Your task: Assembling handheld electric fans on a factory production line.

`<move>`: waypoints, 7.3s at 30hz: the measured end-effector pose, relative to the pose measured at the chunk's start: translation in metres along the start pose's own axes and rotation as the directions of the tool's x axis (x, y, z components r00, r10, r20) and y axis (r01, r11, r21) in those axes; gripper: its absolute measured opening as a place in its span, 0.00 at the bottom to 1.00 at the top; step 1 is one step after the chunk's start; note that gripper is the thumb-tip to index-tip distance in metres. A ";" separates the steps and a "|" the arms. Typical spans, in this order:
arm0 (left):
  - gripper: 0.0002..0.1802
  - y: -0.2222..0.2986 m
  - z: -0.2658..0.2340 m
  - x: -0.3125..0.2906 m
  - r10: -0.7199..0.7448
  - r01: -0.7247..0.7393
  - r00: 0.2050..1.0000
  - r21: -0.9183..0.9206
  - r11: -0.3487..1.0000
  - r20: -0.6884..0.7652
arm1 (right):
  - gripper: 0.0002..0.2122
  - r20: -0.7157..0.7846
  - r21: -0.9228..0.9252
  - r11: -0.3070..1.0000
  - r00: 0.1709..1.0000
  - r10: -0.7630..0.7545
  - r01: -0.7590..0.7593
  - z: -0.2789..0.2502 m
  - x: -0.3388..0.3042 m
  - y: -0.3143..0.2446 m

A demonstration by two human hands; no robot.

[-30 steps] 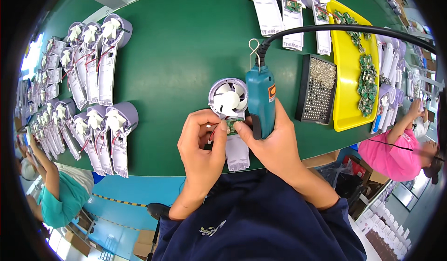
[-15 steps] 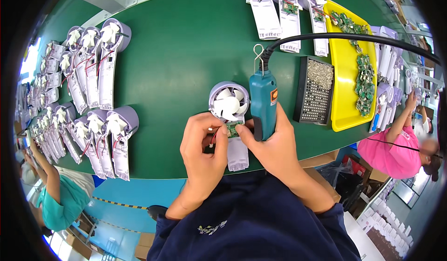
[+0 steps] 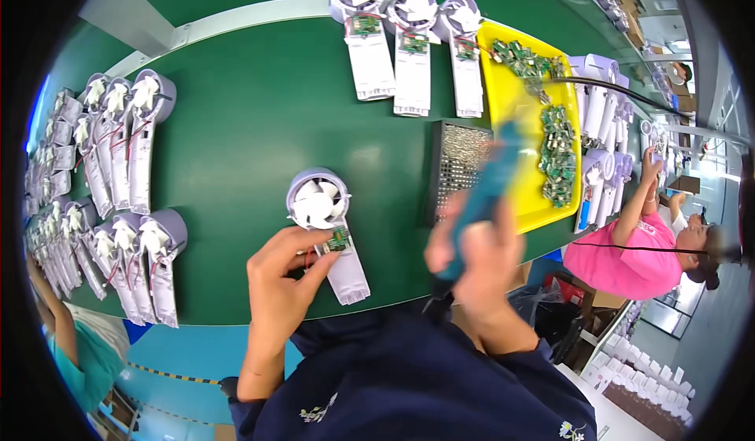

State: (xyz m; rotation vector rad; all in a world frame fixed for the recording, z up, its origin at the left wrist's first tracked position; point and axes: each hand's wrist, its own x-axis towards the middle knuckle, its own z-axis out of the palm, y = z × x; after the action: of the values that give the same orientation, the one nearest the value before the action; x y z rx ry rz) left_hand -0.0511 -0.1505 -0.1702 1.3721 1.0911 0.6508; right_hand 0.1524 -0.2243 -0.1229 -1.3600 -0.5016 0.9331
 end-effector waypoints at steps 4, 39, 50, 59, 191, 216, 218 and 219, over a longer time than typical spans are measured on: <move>0.14 -0.001 0.022 0.012 0.039 -0.037 0.996 -0.035 0.999 0.075 | 0.48 -0.135 0.058 0.678 0.679 -0.722 0.733 -0.042 0.029 -0.069; 0.14 0.007 0.069 0.036 0.066 -0.066 0.993 -0.011 0.998 0.102 | 0.38 0.324 0.355 0.635 0.546 -0.772 0.687 -0.060 0.085 -0.041; 0.16 0.005 0.072 0.035 0.107 -0.106 0.991 -0.019 0.994 0.083 | 0.37 0.237 0.466 0.671 0.650 -0.722 0.576 -0.058 0.062 -0.012; 0.16 0.007 0.078 0.032 0.111 -0.118 0.986 0.045 0.992 0.122 | 0.38 0.357 0.404 0.729 0.638 -0.682 0.552 -0.070 0.063 0.006; 0.23 0.022 0.052 -0.018 0.264 -0.263 0.963 -0.028 0.964 0.044 | 0.19 0.269 0.150 0.883 0.877 0.397 -0.446 -0.044 -0.025 0.022; 0.19 0.025 0.051 -0.011 0.203 -0.204 0.979 0.035 0.978 0.019 | 0.14 0.216 0.105 0.899 0.892 0.398 -0.426 -0.034 -0.020 0.025; 0.19 0.024 0.052 -0.007 0.196 -0.196 0.981 0.000 0.981 0.002 | 0.14 0.213 0.070 0.928 0.915 0.344 -0.365 -0.033 -0.017 0.026; 0.20 0.021 0.051 -0.009 0.164 -0.164 0.986 0.010 0.986 0.021 | 0.14 0.232 0.018 0.931 0.908 0.350 -0.364 -0.035 -0.017 0.029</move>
State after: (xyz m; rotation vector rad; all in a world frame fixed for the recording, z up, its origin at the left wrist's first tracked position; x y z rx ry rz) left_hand -0.0044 -0.1779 -0.1554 1.4861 0.9739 0.7496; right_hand 0.1626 -0.2602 -0.1536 -1.3209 -0.3952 1.4050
